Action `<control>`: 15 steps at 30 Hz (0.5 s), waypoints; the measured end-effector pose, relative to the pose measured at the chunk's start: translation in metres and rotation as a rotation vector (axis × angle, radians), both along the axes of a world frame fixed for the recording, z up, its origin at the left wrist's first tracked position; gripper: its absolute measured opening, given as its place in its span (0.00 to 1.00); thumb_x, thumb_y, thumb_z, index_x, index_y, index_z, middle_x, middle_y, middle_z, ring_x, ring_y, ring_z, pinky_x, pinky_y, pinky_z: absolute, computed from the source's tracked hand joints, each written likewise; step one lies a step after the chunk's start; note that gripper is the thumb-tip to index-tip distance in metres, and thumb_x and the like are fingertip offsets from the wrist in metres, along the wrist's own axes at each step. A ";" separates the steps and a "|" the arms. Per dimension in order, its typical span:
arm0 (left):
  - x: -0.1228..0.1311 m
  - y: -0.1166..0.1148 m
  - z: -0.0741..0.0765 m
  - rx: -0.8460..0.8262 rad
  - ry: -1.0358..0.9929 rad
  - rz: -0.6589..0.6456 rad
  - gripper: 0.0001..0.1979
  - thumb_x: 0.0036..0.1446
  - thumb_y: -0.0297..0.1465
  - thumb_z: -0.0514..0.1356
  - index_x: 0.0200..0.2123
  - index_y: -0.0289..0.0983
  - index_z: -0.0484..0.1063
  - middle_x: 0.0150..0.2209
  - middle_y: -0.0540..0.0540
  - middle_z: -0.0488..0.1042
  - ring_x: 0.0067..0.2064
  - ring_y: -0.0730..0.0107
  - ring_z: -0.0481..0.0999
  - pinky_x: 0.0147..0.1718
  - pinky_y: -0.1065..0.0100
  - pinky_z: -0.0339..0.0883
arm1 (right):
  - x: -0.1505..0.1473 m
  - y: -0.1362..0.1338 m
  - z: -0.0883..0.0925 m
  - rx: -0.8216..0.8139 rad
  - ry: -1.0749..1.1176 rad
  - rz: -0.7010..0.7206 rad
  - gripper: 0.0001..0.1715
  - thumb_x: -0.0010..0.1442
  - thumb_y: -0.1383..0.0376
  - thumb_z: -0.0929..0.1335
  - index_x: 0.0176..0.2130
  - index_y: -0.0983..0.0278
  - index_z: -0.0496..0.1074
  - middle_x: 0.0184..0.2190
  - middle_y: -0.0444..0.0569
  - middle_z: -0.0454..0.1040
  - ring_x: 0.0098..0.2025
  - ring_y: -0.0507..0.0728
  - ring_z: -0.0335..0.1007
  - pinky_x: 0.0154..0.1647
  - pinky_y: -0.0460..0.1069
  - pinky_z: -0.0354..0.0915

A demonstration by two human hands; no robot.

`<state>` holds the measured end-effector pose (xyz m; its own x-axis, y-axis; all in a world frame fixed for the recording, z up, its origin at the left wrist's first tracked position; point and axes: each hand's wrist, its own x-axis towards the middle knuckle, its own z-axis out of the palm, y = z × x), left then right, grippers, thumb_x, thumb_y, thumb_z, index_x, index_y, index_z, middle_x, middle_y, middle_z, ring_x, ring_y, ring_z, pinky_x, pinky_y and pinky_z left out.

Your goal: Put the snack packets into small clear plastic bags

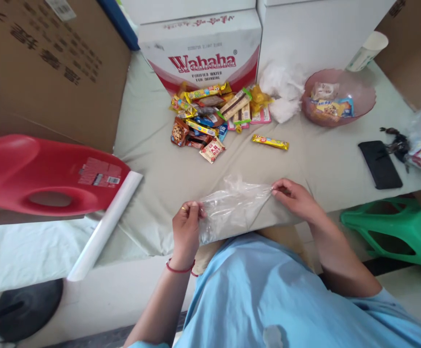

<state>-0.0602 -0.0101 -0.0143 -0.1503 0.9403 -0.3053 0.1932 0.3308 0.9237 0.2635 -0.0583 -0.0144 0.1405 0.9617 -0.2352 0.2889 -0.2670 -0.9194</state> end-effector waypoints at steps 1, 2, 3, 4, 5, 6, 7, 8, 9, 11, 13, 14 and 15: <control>-0.003 -0.003 0.001 -0.004 0.035 -0.030 0.16 0.65 0.46 0.63 0.34 0.40 0.76 0.26 0.51 0.73 0.30 0.68 0.71 0.35 0.68 0.66 | 0.005 0.000 0.004 0.061 -0.091 0.044 0.20 0.61 0.48 0.74 0.45 0.58 0.77 0.45 0.52 0.79 0.46 0.61 0.76 0.45 0.55 0.74; -0.004 -0.005 0.002 -0.002 0.051 -0.054 0.15 0.64 0.46 0.64 0.34 0.40 0.76 0.26 0.51 0.74 0.31 0.68 0.71 0.35 0.67 0.66 | 0.007 0.001 0.009 0.134 -0.171 0.082 0.23 0.62 0.47 0.74 0.51 0.57 0.76 0.51 0.54 0.77 0.53 0.63 0.75 0.50 0.58 0.75; -0.003 -0.008 0.003 0.002 0.051 -0.071 0.15 0.63 0.46 0.64 0.35 0.40 0.77 0.26 0.51 0.74 0.31 0.68 0.71 0.35 0.67 0.66 | 0.008 0.002 0.013 0.209 -0.246 0.115 0.27 0.62 0.47 0.74 0.55 0.55 0.75 0.57 0.55 0.75 0.59 0.66 0.72 0.56 0.61 0.73; -0.001 -0.009 0.005 0.010 0.044 -0.083 0.15 0.63 0.46 0.65 0.36 0.40 0.77 0.27 0.51 0.75 0.31 0.68 0.72 0.35 0.67 0.66 | 0.005 0.005 0.015 0.278 -0.319 0.141 0.30 0.61 0.46 0.75 0.58 0.54 0.74 0.61 0.55 0.72 0.64 0.67 0.68 0.62 0.64 0.70; 0.002 -0.010 0.006 0.021 0.030 -0.092 0.15 0.62 0.46 0.65 0.36 0.40 0.76 0.27 0.51 0.75 0.31 0.68 0.72 0.35 0.67 0.66 | 0.001 0.010 0.016 0.333 -0.387 0.161 0.33 0.61 0.45 0.76 0.59 0.54 0.73 0.63 0.56 0.71 0.66 0.69 0.65 0.66 0.66 0.67; 0.006 -0.011 0.007 0.033 0.010 -0.104 0.16 0.62 0.47 0.65 0.36 0.40 0.76 0.27 0.51 0.74 0.31 0.68 0.72 0.35 0.68 0.67 | -0.005 0.015 0.015 0.376 -0.441 0.168 0.33 0.60 0.45 0.76 0.59 0.54 0.74 0.63 0.57 0.71 0.67 0.70 0.63 0.68 0.68 0.64; 0.009 -0.011 0.008 0.044 -0.014 -0.116 0.16 0.63 0.47 0.65 0.35 0.40 0.75 0.26 0.51 0.74 0.30 0.69 0.72 0.35 0.68 0.67 | -0.012 0.021 0.012 0.408 -0.470 0.165 0.30 0.61 0.45 0.75 0.57 0.55 0.75 0.61 0.58 0.73 0.66 0.70 0.64 0.68 0.68 0.63; 0.012 -0.011 0.009 0.050 -0.041 -0.129 0.17 0.63 0.48 0.65 0.35 0.40 0.75 0.26 0.51 0.73 0.29 0.70 0.71 0.33 0.68 0.66 | -0.019 0.028 0.008 0.431 -0.470 0.151 0.25 0.64 0.46 0.74 0.54 0.56 0.77 0.58 0.58 0.75 0.64 0.70 0.66 0.68 0.68 0.63; 0.014 -0.011 0.009 0.051 -0.068 -0.141 0.17 0.62 0.48 0.65 0.35 0.40 0.74 0.26 0.52 0.72 0.28 0.71 0.70 0.31 0.69 0.66 | -0.025 0.035 0.003 0.445 -0.438 0.129 0.20 0.67 0.47 0.71 0.50 0.57 0.78 0.54 0.57 0.77 0.61 0.68 0.69 0.66 0.67 0.64; 0.013 -0.011 0.007 0.040 -0.098 -0.146 0.18 0.62 0.49 0.65 0.35 0.40 0.74 0.25 0.52 0.72 0.26 0.72 0.68 0.28 0.69 0.64 | -0.034 0.048 -0.005 0.436 -0.302 0.043 0.17 0.71 0.49 0.66 0.44 0.58 0.77 0.48 0.55 0.78 0.55 0.64 0.74 0.60 0.63 0.70; 0.004 -0.010 0.003 0.018 -0.064 -0.110 0.18 0.61 0.49 0.65 0.36 0.40 0.74 0.26 0.52 0.72 0.25 0.72 0.68 0.28 0.69 0.64 | -0.037 0.055 -0.009 0.362 -0.111 -0.080 0.17 0.71 0.49 0.66 0.41 0.58 0.75 0.43 0.52 0.77 0.45 0.60 0.77 0.48 0.57 0.74; -0.003 -0.010 0.001 0.005 -0.019 -0.092 0.18 0.61 0.49 0.65 0.37 0.39 0.75 0.27 0.51 0.73 0.26 0.72 0.69 0.29 0.69 0.65 | -0.037 0.057 -0.010 0.312 -0.019 -0.128 0.17 0.70 0.49 0.67 0.41 0.58 0.74 0.41 0.50 0.76 0.39 0.58 0.76 0.41 0.54 0.74; -0.011 -0.009 -0.001 -0.003 0.037 -0.080 0.17 0.59 0.48 0.66 0.39 0.39 0.77 0.28 0.50 0.75 0.28 0.70 0.71 0.30 0.68 0.66 | -0.037 0.058 -0.010 0.264 0.061 -0.159 0.17 0.69 0.48 0.67 0.40 0.58 0.74 0.38 0.48 0.75 0.34 0.56 0.74 0.35 0.52 0.72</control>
